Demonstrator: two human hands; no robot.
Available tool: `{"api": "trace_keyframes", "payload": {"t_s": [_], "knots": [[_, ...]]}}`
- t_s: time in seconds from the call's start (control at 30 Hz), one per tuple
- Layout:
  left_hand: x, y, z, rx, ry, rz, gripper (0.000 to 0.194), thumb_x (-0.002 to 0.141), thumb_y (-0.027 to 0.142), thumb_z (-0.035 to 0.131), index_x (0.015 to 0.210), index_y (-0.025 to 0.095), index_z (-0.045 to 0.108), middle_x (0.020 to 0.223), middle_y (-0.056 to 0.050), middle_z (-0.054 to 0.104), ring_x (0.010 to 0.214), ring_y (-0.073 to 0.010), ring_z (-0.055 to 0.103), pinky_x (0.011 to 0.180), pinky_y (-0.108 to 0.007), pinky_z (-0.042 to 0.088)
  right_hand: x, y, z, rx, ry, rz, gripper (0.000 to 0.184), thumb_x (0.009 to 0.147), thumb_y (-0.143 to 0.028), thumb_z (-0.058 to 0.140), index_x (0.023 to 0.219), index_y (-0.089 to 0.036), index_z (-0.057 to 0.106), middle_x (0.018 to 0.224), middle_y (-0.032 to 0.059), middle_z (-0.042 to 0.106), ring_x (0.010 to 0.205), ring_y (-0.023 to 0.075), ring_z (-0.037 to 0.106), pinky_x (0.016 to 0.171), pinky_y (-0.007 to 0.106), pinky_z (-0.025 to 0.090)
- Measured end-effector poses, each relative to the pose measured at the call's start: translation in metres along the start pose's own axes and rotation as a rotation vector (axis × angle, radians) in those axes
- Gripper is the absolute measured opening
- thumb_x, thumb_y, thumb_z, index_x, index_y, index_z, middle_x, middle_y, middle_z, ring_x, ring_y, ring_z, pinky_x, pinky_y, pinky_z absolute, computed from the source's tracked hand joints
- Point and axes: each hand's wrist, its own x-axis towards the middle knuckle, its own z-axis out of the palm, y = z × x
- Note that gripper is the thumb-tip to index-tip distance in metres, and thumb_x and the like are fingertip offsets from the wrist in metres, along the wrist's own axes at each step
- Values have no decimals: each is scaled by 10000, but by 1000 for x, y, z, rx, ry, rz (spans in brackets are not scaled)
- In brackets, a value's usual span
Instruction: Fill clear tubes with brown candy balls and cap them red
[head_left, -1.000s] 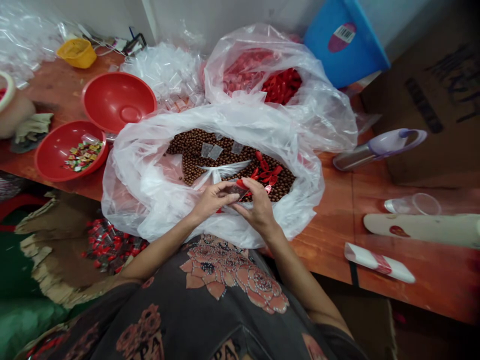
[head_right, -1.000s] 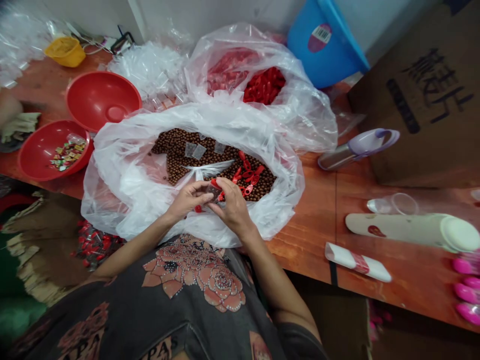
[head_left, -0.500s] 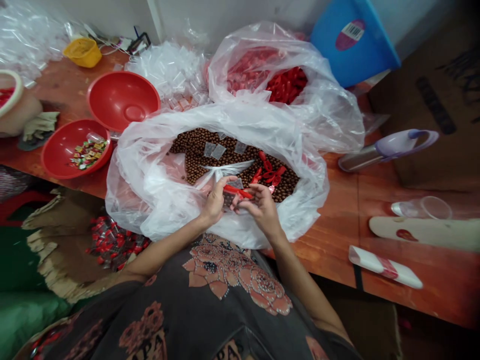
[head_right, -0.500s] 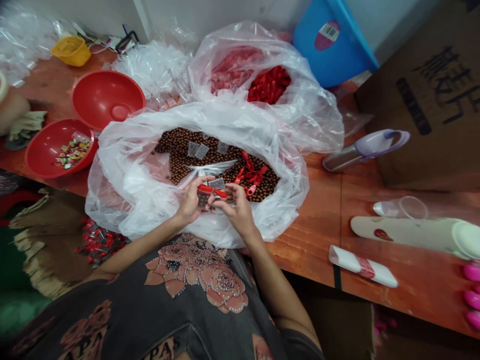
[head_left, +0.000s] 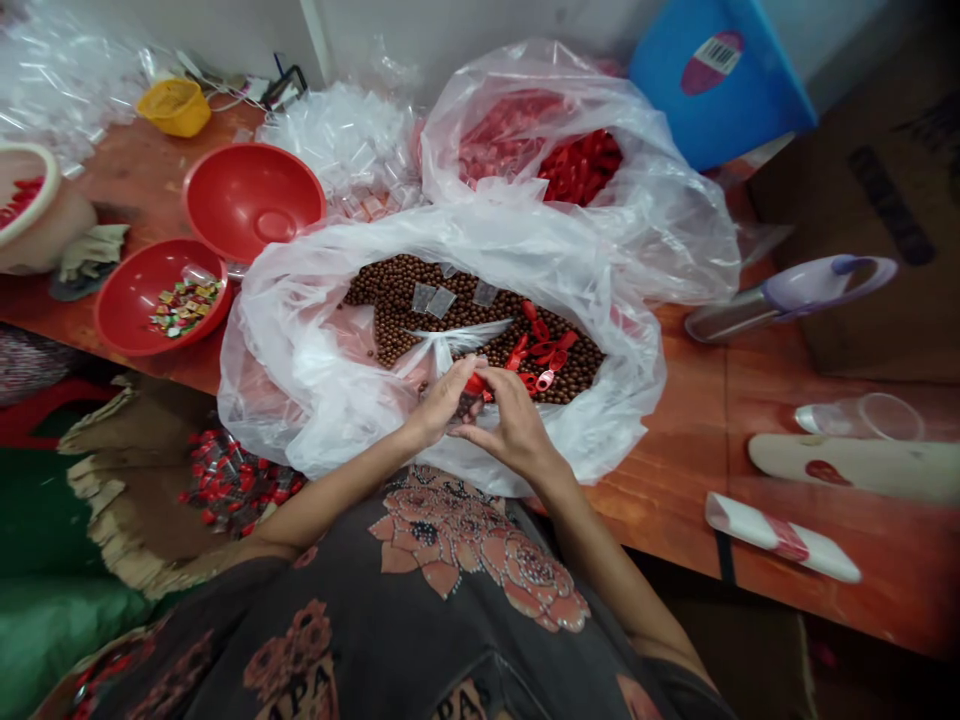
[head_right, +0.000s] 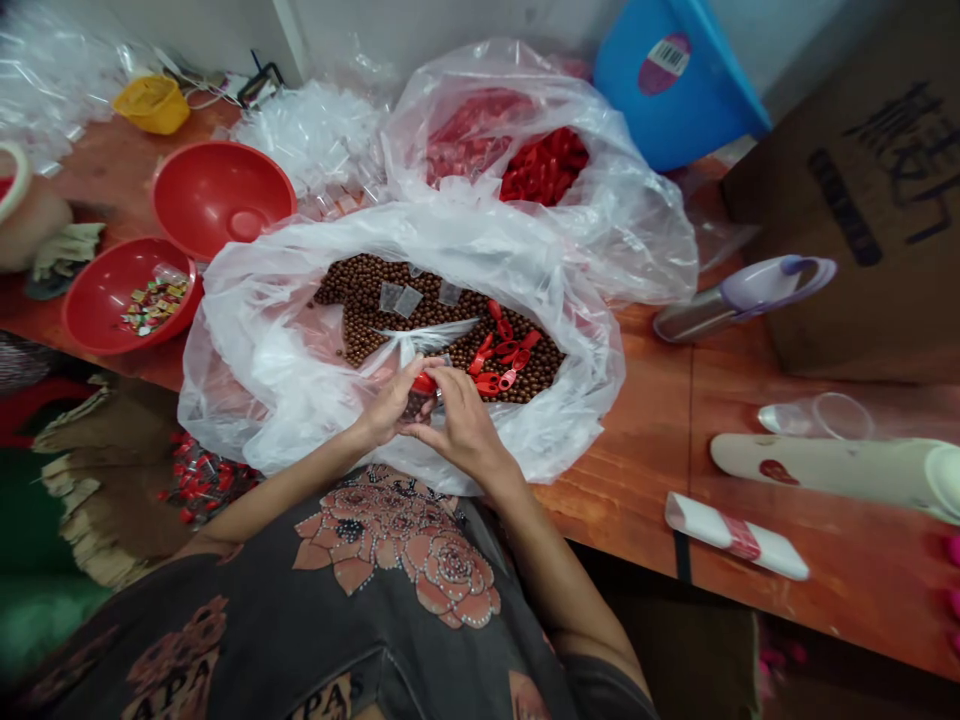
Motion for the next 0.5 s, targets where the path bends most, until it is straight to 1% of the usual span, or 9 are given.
{"api": "trace_keyframes", "payload": {"t_s": [0.07,0.1,0.2,0.27,0.33,0.4,0.43,0.47,0.5], "knots": [[0,-3,0,-34,4,11,502,906,556,490,1248,192,536,559,49,482,442,-91,437,425,-193,335,0,2,4,-44,3,-38,697,817,-436,713,1400,-202,411,1304,185,566,1230,325,542,1012,546,477],[-1,-5,0,-50,-4,24,487,901,533,497,1250,195,527,563,54,476,449,-93,438,426,-191,335,0,2,5,-63,5,-60,687,819,-427,709,1395,-203,411,1284,183,575,1211,328,555,1001,549,483],[-5,-13,-2,-56,-26,52,493,910,517,450,1276,189,485,558,65,461,437,-93,418,424,-191,330,-2,3,8,-109,28,-157,686,815,-409,710,1390,-190,405,1216,183,606,1149,331,590,954,538,512],[-9,-14,-7,14,-46,47,498,933,522,385,1283,179,477,553,63,461,430,-100,416,429,-204,337,-4,4,10,-124,47,-211,709,816,-405,712,1402,-180,384,1205,188,610,1138,331,597,935,523,525],[-11,-6,-16,210,-99,71,488,954,527,347,1238,171,523,601,31,521,492,-124,487,481,-239,403,-7,5,14,-113,42,-199,716,822,-414,707,1407,-176,371,1214,192,604,1139,329,597,924,512,533],[-5,12,-29,522,-136,163,458,961,526,366,1119,171,608,721,-22,610,660,-162,584,633,-286,485,-9,6,18,-86,-14,-132,691,827,-441,699,1387,-170,399,1201,189,604,1123,328,598,918,509,535],[2,23,-37,699,-118,223,436,958,519,394,1055,173,640,797,-45,643,758,-181,608,728,-305,497,-9,5,20,-75,-57,-95,673,825,-462,696,1366,-167,428,1182,184,608,1104,327,599,913,508,535],[11,35,-44,872,-64,281,410,953,503,427,1012,172,661,867,-64,662,844,-201,616,812,-321,487,-9,4,21,-71,-106,-65,655,820,-489,695,1338,-162,463,1160,180,612,1084,326,597,909,508,534],[23,47,-51,1037,17,320,384,948,478,456,1003,166,674,919,-82,670,901,-220,616,864,-337,472,-8,3,22,-75,-157,-40,637,815,-516,691,1307,-160,499,1138,174,614,1064,324,593,907,508,532]]}}
